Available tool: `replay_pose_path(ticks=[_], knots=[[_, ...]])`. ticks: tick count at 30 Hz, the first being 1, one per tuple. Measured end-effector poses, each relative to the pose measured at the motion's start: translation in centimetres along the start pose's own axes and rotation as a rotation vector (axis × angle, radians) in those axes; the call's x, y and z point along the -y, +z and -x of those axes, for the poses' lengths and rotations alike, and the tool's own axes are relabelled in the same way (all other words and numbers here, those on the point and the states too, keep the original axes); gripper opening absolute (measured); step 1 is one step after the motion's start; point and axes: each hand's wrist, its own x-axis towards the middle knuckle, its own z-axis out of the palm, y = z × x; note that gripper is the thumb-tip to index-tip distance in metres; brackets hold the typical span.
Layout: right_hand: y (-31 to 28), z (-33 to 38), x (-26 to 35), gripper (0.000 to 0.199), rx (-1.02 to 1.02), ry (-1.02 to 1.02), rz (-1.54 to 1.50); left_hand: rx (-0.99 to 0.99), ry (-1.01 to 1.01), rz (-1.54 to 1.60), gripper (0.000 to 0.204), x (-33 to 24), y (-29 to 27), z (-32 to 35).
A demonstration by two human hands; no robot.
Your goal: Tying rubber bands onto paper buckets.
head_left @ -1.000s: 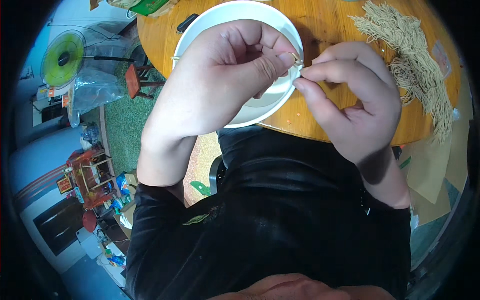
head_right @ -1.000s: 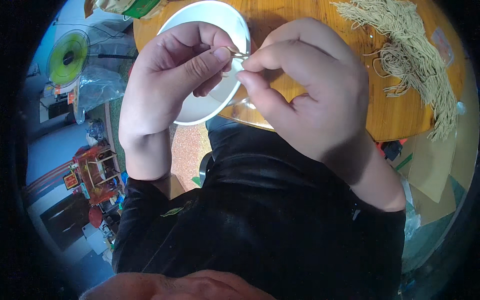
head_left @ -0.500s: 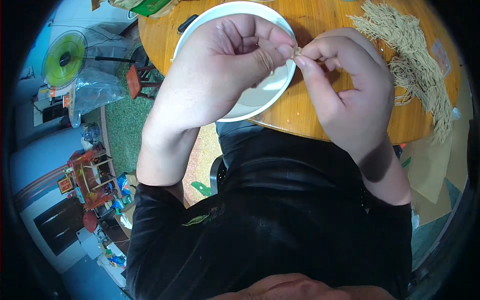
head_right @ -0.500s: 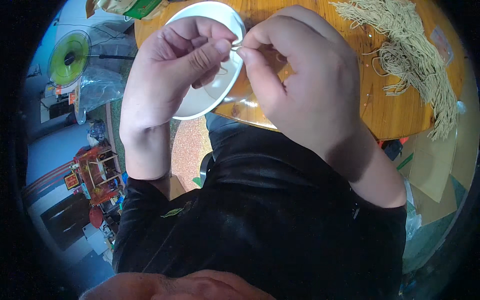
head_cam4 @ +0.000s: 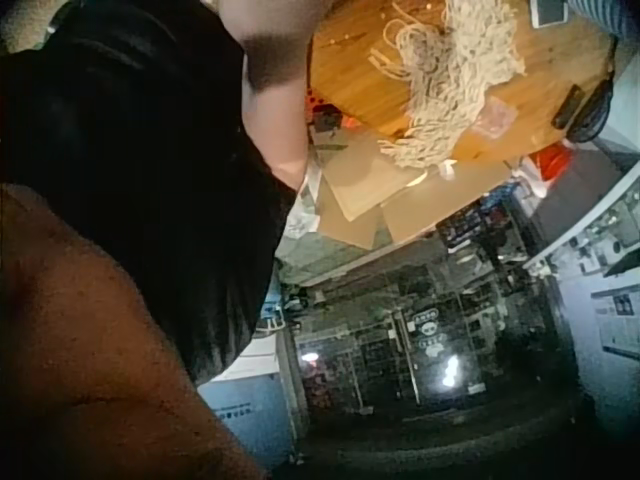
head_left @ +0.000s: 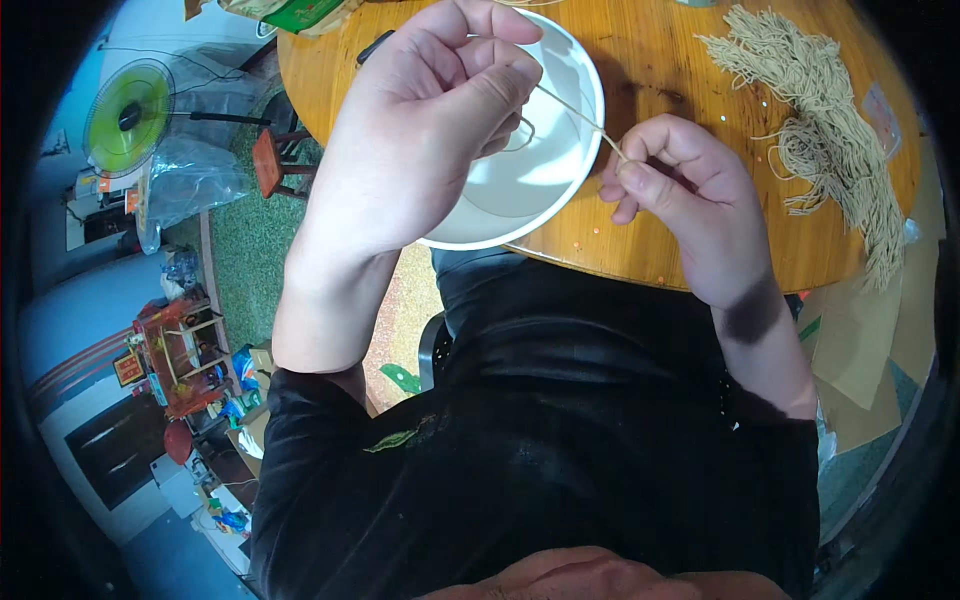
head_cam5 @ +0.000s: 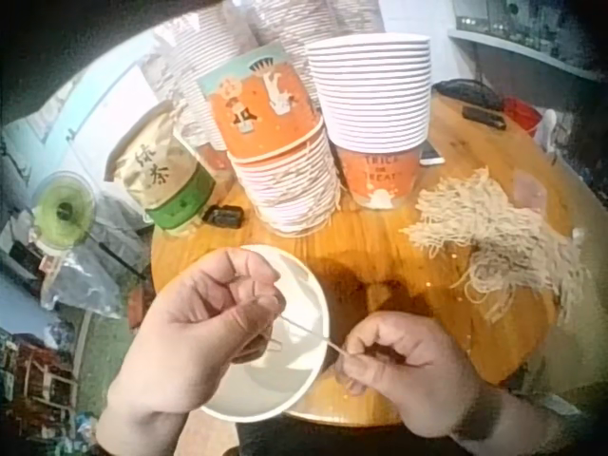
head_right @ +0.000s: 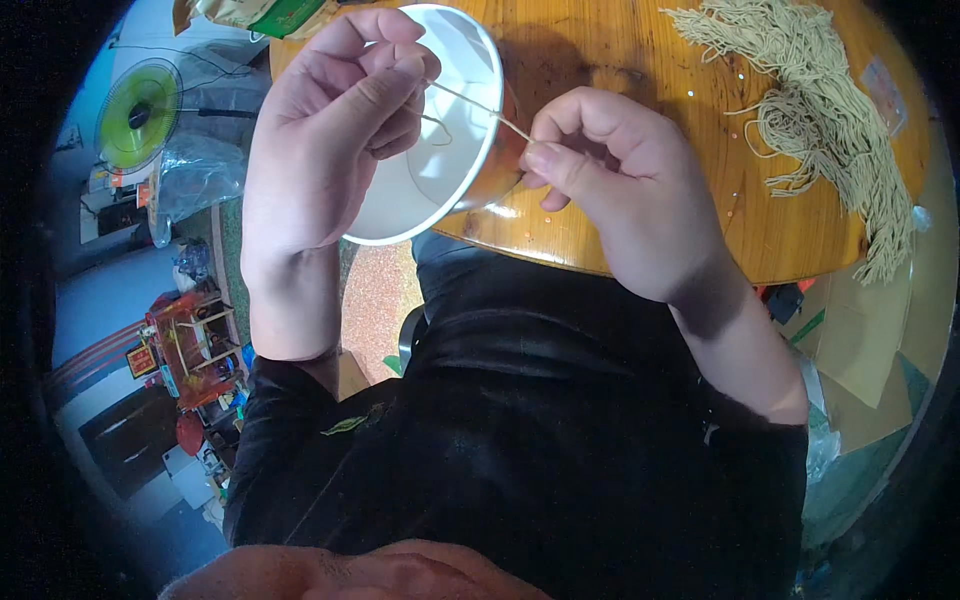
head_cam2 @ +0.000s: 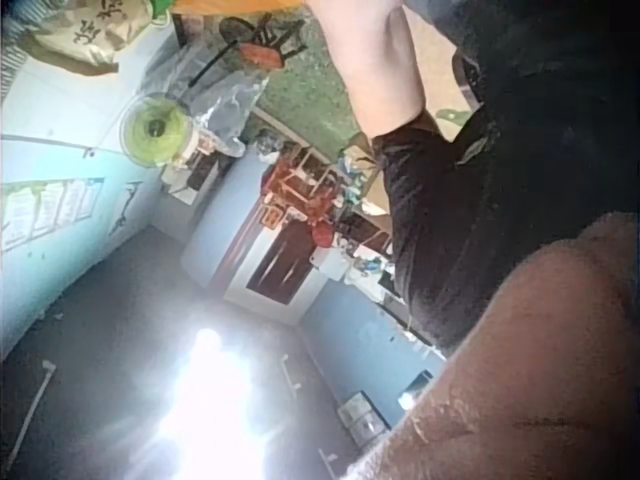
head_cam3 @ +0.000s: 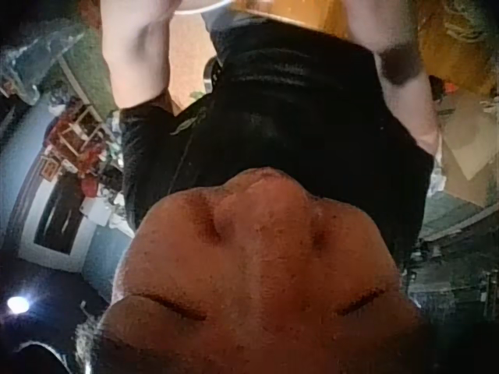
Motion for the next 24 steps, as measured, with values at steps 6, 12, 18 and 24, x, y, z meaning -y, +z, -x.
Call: replay_pose_path(ticks=[6,12,18,24], knots=[[-0.5,-1.4,0.6,0.003,-0.073,-0.601,0.344,-0.570,-0.626,-1.058,0.017,-1.9,6.5,-1.6],[0.1,-1.4,0.1,0.007,0.159,-0.466,-0.181,-0.494,-0.735,-1.215,0.013,-2.3,8.1,-3.1],[0.8,-1.5,2.0,0.012,0.009,-0.197,-0.124,-0.508,-0.594,-1.196,0.016,-2.7,6.9,-2.3],[1.4,-1.7,3.5,0.017,-0.142,-0.041,-0.066,-0.445,-0.423,-1.254,0.023,-3.1,7.4,-2.6]])
